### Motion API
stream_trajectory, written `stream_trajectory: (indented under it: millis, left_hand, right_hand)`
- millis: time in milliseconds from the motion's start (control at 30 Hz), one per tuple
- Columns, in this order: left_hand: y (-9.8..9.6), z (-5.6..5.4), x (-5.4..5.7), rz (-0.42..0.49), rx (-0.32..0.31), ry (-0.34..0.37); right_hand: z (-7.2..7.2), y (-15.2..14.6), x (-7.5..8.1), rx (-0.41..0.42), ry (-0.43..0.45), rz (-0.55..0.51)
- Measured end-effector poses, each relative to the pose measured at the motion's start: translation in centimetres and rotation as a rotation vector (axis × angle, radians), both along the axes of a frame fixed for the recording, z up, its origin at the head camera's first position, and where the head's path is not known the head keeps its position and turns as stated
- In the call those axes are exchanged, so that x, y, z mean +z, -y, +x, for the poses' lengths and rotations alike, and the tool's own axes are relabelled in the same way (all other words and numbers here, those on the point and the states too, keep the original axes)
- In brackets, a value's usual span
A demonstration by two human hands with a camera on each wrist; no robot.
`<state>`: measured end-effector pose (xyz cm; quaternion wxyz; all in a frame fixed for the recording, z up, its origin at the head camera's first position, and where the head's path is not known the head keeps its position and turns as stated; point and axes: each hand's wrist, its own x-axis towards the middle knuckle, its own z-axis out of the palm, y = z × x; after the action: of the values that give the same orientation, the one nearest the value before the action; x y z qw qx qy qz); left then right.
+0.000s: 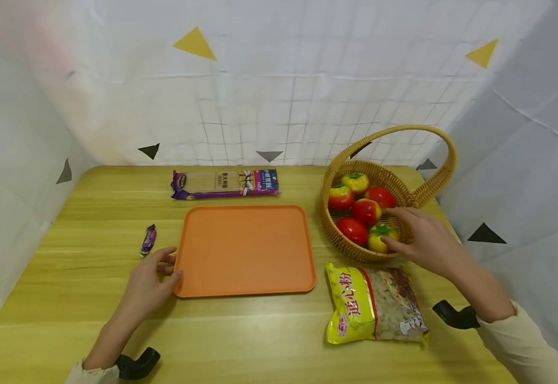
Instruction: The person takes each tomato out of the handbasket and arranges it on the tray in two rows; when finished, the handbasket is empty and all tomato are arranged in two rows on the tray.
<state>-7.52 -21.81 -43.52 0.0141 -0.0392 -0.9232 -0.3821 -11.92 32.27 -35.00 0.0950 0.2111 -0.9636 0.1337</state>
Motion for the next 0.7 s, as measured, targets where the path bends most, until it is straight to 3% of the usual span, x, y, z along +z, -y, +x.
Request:
stream_trajectory:
  millis: [167, 467, 700]
  left_hand:
    - [0.1, -0.6, -0.3, 0.000, -0.004, 0.011]
    - [0.3, -1.3, -0.6, -0.013, -0.001, 0.035]
    - [0.2, -1.6, -0.9, -0.032, 0.002, 0.015]
  right_hand:
    - [-0.5, 0.0, -0.2, -0.014, 0.054, 0.016]
    - [-1.6, 0.0, 0.0, -0.024, 0.254, 0.075]
    - [-2.5, -0.1, -0.6, -0.020, 0.319, 0.093]
